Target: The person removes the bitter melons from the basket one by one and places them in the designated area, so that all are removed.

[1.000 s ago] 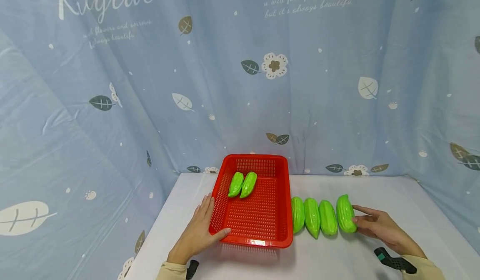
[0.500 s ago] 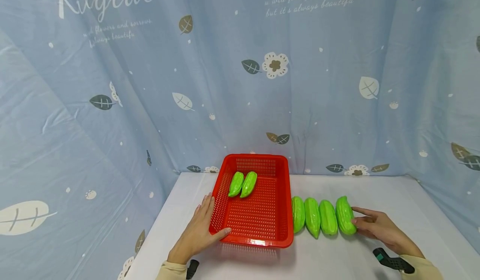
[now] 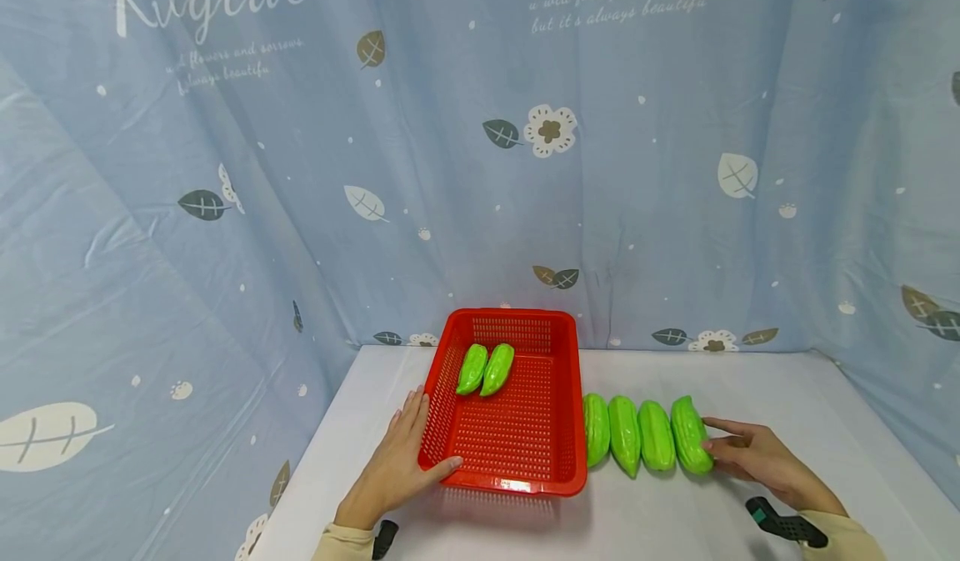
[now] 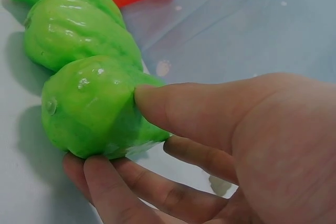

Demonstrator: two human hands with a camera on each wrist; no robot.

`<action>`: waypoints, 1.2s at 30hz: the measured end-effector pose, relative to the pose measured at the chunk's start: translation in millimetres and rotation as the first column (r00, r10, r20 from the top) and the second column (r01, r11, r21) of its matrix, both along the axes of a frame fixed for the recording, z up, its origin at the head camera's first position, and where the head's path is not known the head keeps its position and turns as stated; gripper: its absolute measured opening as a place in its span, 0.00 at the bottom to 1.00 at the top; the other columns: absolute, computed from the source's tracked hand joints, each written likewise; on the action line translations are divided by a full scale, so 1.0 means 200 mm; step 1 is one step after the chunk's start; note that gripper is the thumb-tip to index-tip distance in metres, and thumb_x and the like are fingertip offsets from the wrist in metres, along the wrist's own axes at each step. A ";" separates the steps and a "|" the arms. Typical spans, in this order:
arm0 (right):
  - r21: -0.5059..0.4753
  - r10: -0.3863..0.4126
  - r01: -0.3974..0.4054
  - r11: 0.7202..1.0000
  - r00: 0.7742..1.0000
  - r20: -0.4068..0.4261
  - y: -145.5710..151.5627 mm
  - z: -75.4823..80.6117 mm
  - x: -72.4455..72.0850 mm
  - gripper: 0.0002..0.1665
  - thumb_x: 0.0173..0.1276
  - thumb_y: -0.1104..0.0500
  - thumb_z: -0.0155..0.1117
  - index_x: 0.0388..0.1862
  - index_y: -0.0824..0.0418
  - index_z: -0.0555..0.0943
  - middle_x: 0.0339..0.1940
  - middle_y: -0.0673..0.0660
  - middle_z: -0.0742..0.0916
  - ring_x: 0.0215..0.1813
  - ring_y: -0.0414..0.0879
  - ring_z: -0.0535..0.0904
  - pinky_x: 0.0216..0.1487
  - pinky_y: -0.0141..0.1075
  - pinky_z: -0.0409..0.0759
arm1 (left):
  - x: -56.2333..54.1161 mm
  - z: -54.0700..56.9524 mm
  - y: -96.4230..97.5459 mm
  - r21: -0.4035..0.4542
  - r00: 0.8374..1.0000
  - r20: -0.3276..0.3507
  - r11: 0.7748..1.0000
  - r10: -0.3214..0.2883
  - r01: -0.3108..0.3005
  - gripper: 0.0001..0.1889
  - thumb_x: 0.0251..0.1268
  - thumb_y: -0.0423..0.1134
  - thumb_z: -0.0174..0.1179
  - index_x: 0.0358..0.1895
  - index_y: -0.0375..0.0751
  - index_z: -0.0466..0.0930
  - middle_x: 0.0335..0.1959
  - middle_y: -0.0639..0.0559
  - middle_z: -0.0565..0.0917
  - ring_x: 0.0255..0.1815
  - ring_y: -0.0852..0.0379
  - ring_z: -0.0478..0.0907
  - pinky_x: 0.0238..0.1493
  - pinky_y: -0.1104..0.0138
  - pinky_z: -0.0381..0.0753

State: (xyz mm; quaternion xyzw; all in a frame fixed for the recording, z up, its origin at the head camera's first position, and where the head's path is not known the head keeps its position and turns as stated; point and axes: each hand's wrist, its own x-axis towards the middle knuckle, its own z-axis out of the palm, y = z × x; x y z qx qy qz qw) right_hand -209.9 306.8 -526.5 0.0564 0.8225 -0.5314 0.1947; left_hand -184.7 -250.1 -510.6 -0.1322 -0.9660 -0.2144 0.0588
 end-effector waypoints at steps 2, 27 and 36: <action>0.003 0.001 -0.001 1.000 1.000 0.002 0.00 0.00 0.00 0.46 0.74 0.54 0.67 0.79 0.75 0.59 0.63 0.82 0.79 0.55 0.51 0.88 0.52 0.46 0.90 | 0.00 0.00 0.00 0.000 1.000 0.001 1.000 0.001 -0.001 0.60 0.60 0.70 0.63 0.84 0.34 0.46 0.87 0.40 0.49 0.88 0.41 0.45 0.84 0.42 0.53; 0.043 0.016 -0.016 0.999 1.000 -0.001 -0.01 0.01 0.00 0.46 0.75 0.52 0.66 0.78 0.78 0.58 0.60 0.81 0.81 0.53 0.53 0.89 0.50 0.46 0.91 | 0.00 0.00 0.00 0.005 1.000 0.008 1.000 0.003 -0.003 0.60 0.60 0.71 0.63 0.84 0.35 0.46 0.87 0.42 0.47 0.88 0.42 0.44 0.84 0.42 0.53; 0.047 0.027 -0.029 0.998 0.999 0.043 0.03 0.02 0.01 0.53 0.77 0.45 0.63 0.79 0.79 0.52 0.63 0.82 0.78 0.50 0.55 0.89 0.47 0.48 0.91 | 0.00 0.00 0.00 -0.001 1.000 0.011 1.000 0.004 -0.004 0.60 0.60 0.71 0.63 0.84 0.36 0.45 0.87 0.43 0.46 0.88 0.43 0.43 0.85 0.42 0.53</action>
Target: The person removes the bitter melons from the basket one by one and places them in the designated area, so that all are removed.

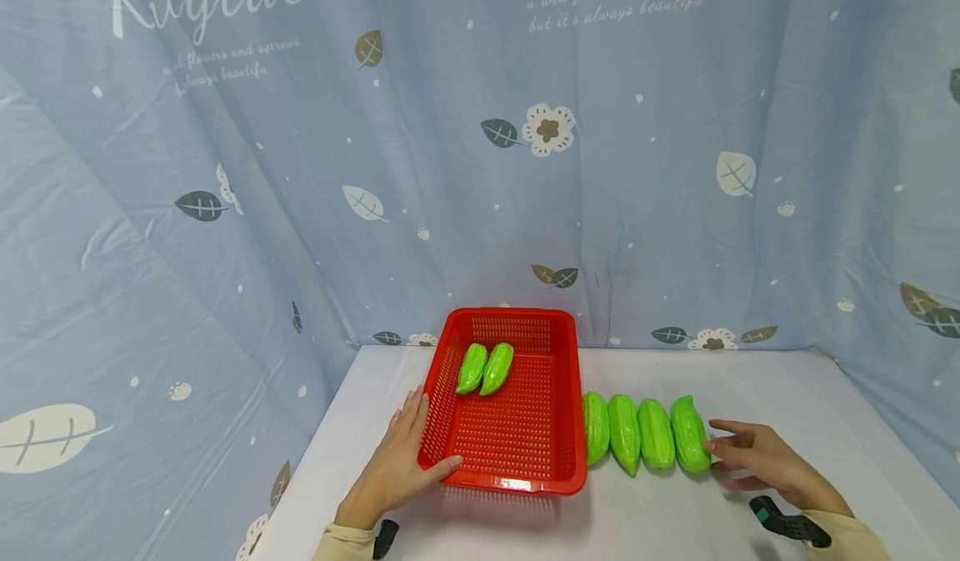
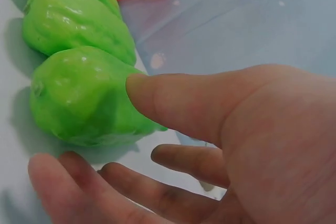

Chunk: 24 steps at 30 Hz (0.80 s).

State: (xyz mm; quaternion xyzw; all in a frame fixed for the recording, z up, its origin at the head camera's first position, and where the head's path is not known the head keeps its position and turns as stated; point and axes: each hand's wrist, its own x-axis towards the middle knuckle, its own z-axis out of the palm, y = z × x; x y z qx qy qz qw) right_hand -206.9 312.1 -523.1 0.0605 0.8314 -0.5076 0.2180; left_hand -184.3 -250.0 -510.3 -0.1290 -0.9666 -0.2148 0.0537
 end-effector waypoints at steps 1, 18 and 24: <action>0.008 0.002 -0.002 1.000 1.000 0.001 0.00 0.00 0.00 0.53 0.76 0.44 0.64 0.79 0.79 0.53 0.63 0.82 0.78 0.50 0.55 0.89 0.47 0.49 0.91 | 0.00 0.00 0.00 -0.001 1.000 0.002 1.000 0.000 0.000 0.60 0.60 0.71 0.62 0.84 0.36 0.45 0.87 0.43 0.47 0.89 0.43 0.43 0.85 0.43 0.53; 0.159 0.037 0.002 0.987 0.969 -0.245 -0.03 0.21 -0.03 0.45 0.81 0.44 0.55 0.78 0.78 0.59 0.68 0.79 0.77 0.58 0.62 0.86 0.52 0.46 0.90 | 0.00 0.00 0.00 0.006 1.000 0.017 1.000 -0.007 0.007 0.61 0.61 0.72 0.62 0.84 0.36 0.44 0.88 0.44 0.44 0.88 0.42 0.43 0.85 0.43 0.51; 0.120 0.018 0.030 0.992 0.926 -0.377 -0.18 0.34 -0.02 0.41 0.80 0.45 0.58 0.78 0.71 0.63 0.68 0.76 0.79 0.52 0.43 0.87 0.50 0.41 0.90 | 0.00 0.00 -0.01 -0.004 1.000 0.000 1.000 -0.014 0.014 0.62 0.60 0.75 0.59 0.84 0.35 0.45 0.88 0.45 0.44 0.88 0.42 0.43 0.85 0.44 0.51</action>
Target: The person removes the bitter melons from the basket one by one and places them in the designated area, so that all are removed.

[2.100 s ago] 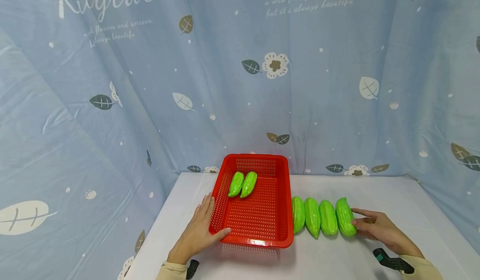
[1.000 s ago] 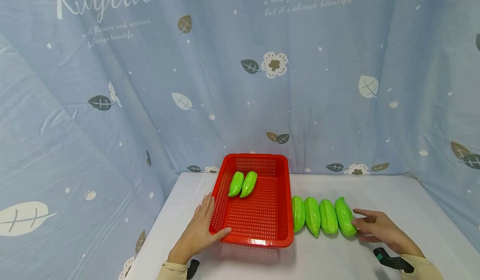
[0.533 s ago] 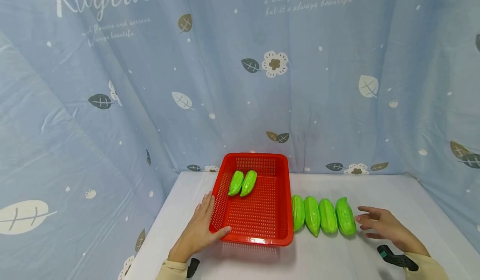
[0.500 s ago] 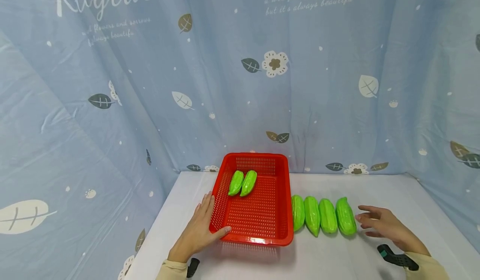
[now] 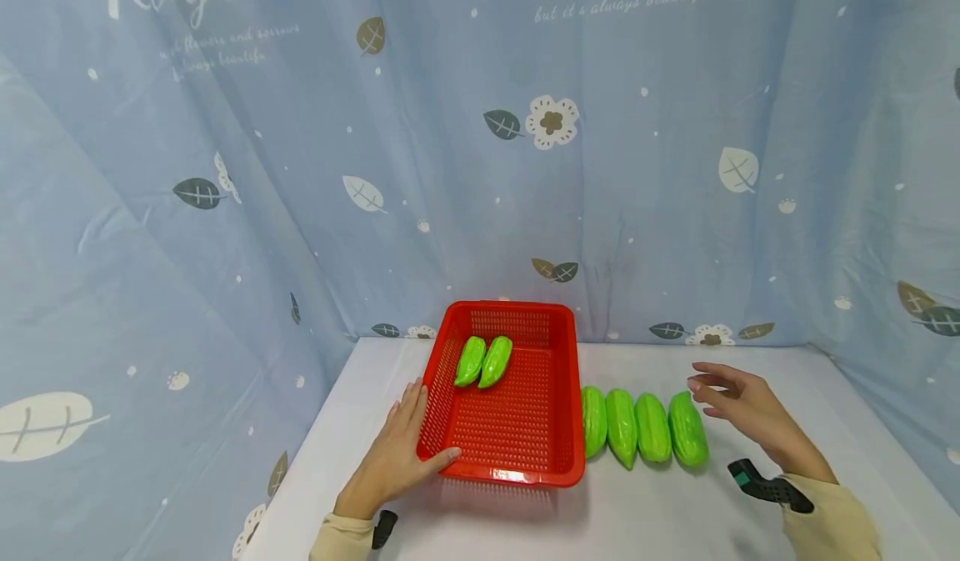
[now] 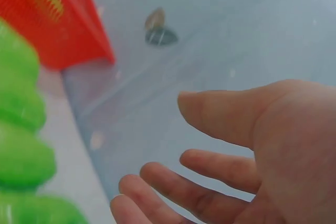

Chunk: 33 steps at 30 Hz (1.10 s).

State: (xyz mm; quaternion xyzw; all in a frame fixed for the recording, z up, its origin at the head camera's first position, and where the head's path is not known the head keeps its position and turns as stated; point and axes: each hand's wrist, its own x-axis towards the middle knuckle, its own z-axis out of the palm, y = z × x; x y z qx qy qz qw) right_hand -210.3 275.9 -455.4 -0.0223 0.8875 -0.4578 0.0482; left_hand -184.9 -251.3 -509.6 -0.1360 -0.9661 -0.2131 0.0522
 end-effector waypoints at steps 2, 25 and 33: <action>-0.020 0.002 -0.003 1.000 0.999 -0.038 -0.06 0.04 0.00 0.40 0.80 0.45 0.59 0.78 0.69 0.65 0.67 0.74 0.80 0.48 0.32 0.85 0.50 0.39 0.90 | -0.01 0.01 -0.01 -0.004 1.000 -0.005 1.000 -0.001 0.001 0.62 0.60 0.75 0.59 0.84 0.36 0.44 0.88 0.44 0.44 0.89 0.43 0.43 0.85 0.44 0.52; -0.202 0.129 -0.162 0.966 0.978 -0.166 -0.54 0.27 -0.10 0.33 0.79 0.48 0.61 0.75 0.63 0.72 0.62 0.67 0.85 0.49 0.37 0.88 0.53 0.38 0.90 | 0.00 0.01 0.00 -0.091 0.999 -0.049 0.996 -0.009 0.005 0.62 0.62 0.78 0.54 0.83 0.33 0.46 0.87 0.40 0.46 0.88 0.43 0.43 0.85 0.45 0.54; -0.235 0.156 -0.191 0.953 0.975 -0.158 -0.70 0.28 -0.12 0.32 0.78 0.49 0.63 0.74 0.63 0.73 0.62 0.68 0.85 0.54 0.55 0.88 0.51 0.38 0.90 | 0.00 0.01 0.00 -0.131 0.998 -0.058 0.991 -0.013 0.005 0.61 0.61 0.78 0.54 0.83 0.32 0.49 0.87 0.39 0.48 0.88 0.41 0.46 0.84 0.45 0.56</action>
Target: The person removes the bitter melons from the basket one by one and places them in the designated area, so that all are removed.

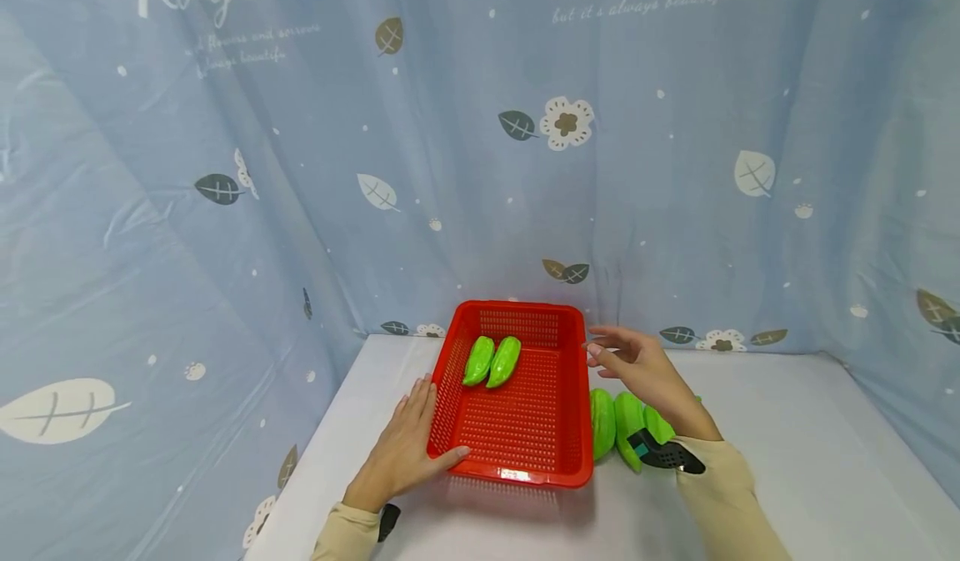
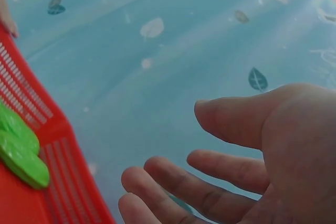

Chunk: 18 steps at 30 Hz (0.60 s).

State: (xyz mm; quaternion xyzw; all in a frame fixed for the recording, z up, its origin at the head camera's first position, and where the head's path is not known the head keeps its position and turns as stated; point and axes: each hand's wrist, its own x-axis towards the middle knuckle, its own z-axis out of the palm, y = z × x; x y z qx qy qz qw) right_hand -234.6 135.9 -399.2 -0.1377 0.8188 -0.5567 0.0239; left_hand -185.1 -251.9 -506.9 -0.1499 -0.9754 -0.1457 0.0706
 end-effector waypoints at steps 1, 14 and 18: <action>-0.004 0.007 -0.007 1.000 1.000 0.000 -0.01 0.00 0.00 0.32 0.78 0.49 0.63 0.74 0.63 0.73 0.62 0.68 0.85 0.54 0.56 0.88 0.52 0.39 0.90 | 0.00 0.00 0.00 0.001 1.000 -0.007 1.000 -0.002 0.003 0.61 0.61 0.78 0.54 0.82 0.31 0.50 0.86 0.38 0.49 0.88 0.41 0.47 0.84 0.45 0.57; -0.067 0.022 -0.021 0.998 1.000 0.012 -0.21 -0.01 -0.06 0.30 0.77 0.53 0.64 0.71 0.66 0.75 0.59 0.69 0.86 0.54 0.53 0.88 0.53 0.41 0.90 | 0.00 0.00 0.00 0.034 0.999 0.039 0.999 0.013 -0.015 0.60 0.62 0.74 0.58 0.84 0.34 0.47 0.87 0.41 0.46 0.89 0.43 0.43 0.85 0.45 0.53; -0.106 0.015 -0.012 0.994 0.999 0.034 -0.26 -0.03 -0.08 0.28 0.77 0.54 0.64 0.71 0.66 0.75 0.60 0.70 0.85 0.56 0.57 0.88 0.55 0.44 0.89 | 0.00 0.00 0.00 0.034 0.999 0.032 0.999 0.013 -0.014 0.60 0.62 0.74 0.58 0.84 0.34 0.47 0.87 0.41 0.47 0.89 0.43 0.44 0.85 0.45 0.54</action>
